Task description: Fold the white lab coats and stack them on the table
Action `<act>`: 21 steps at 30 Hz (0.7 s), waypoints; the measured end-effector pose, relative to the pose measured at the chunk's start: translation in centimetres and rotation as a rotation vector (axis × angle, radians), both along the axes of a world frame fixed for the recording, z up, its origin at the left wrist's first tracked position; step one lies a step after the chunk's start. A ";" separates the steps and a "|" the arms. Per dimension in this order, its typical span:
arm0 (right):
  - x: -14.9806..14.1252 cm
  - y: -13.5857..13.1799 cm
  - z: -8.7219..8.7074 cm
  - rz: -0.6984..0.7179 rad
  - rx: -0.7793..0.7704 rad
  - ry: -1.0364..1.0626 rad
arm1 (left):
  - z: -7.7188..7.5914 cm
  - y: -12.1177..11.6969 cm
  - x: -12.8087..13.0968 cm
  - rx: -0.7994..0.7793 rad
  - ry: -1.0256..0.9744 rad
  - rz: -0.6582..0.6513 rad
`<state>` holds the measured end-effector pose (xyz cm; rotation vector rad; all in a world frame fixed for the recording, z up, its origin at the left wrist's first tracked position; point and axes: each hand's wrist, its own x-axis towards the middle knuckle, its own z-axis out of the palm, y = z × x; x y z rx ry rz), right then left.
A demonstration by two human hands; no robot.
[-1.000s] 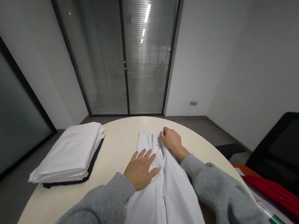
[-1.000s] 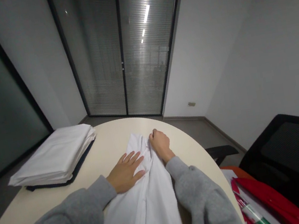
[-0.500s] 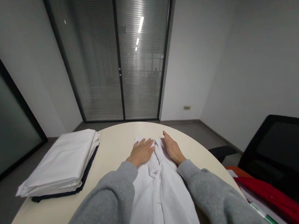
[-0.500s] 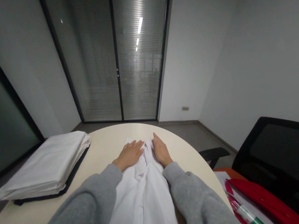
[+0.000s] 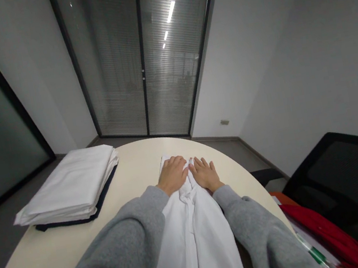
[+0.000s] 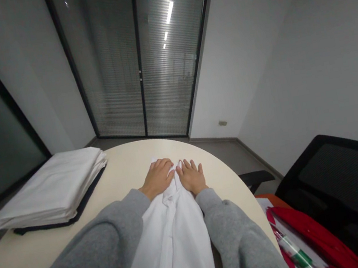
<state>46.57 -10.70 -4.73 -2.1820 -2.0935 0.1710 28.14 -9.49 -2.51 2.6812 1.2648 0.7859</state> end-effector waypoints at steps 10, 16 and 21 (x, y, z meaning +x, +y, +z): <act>1.2 0.4 -0.6 -0.036 0.147 0.142 | 1.4 -3.5 0.9 -0.603 0.003 -0.056; 1.8 0.9 -1.2 -0.045 0.205 0.174 | 0.9 -3.5 1.8 -0.718 -0.223 -0.224; 1.9 0.8 -1.6 -0.029 0.223 0.161 | 0.6 -1.9 3.7 -1.019 -0.628 0.017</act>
